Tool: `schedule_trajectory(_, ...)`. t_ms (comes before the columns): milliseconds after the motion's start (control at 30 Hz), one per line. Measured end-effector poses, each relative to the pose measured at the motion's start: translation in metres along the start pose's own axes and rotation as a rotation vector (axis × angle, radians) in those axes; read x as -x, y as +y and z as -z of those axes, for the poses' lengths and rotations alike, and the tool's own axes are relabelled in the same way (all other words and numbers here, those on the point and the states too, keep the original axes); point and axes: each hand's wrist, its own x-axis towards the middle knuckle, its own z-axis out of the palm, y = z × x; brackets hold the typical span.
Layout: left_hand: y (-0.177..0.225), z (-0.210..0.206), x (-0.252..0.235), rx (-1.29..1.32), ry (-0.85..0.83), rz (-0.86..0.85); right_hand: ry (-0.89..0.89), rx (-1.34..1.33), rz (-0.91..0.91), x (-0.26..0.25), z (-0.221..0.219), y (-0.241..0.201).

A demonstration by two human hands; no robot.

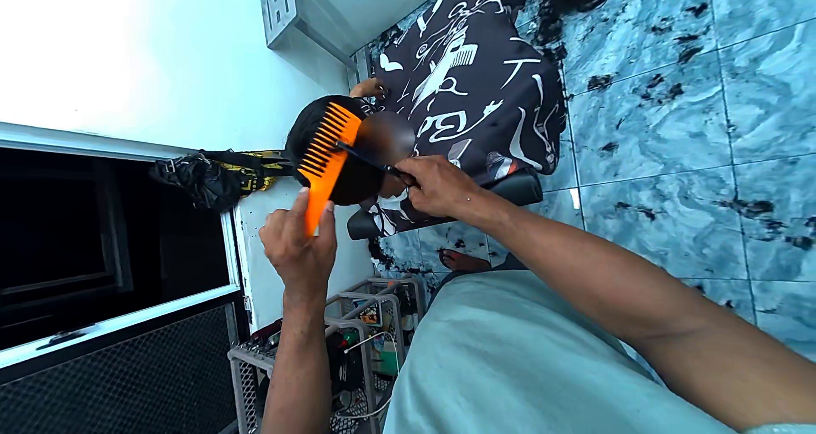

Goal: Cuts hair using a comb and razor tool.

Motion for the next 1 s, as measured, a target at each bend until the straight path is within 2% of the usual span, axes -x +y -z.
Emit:
schedule_trajectory(100,0.018,-0.004,-0.017,0.277,0.033,0.297,0.042,-0.298,-0.11,0.012,-0.008,0.006)
schedule_trajectory(167,0.023,-0.01,-0.017,0.469,-0.108,0.416,0.069,-0.526,-0.217,0.027,-0.021,0.013)
schedule_trajectory(233,0.003,-0.013,0.005,0.444,-0.361,0.327,0.088,-0.641,-0.304,0.045,-0.035,0.02)
schedule_trajectory(300,-0.028,-0.004,0.037,0.328,-0.577,0.113,0.003,-0.641,-0.35,0.063,-0.046,0.026)
schedule_trajectory(333,-0.039,0.003,0.048,0.303,-0.595,0.034,-0.072,-0.616,-0.34,0.069,-0.051,0.03)
schedule_trajectory(367,-0.04,0.011,0.051,0.31,-0.543,0.025,-0.15,-0.581,-0.31,0.072,-0.056,0.033)
schedule_trajectory(433,-0.021,0.021,0.031,0.287,-0.355,0.174,-0.244,-0.485,-0.236,0.068,-0.064,0.033)
schedule_trajectory(500,-0.006,0.013,-0.012,0.272,-0.231,0.291,-0.222,-0.424,-0.193,0.053,-0.07,0.023)
schedule_trajectory(533,-0.004,0.005,-0.034,0.284,-0.241,0.315,-0.182,-0.406,-0.175,0.044,-0.072,0.019)
schedule_trajectory(600,-0.006,-0.01,-0.069,0.249,-0.404,0.352,-0.097,-0.38,-0.157,0.03,-0.072,0.015)
schedule_trajectory(700,-0.006,-0.021,-0.097,0.107,-0.581,0.349,-0.016,-0.354,-0.178,0.015,-0.063,0.008)
schedule_trajectory(833,-0.017,-0.029,-0.107,0.049,-0.616,0.336,-0.022,-0.341,-0.23,0.006,-0.055,0.007)
schedule_trajectory(1000,-0.036,-0.047,-0.122,0.117,-0.637,0.301,-0.01,-0.294,-0.211,-0.009,-0.053,0.005)
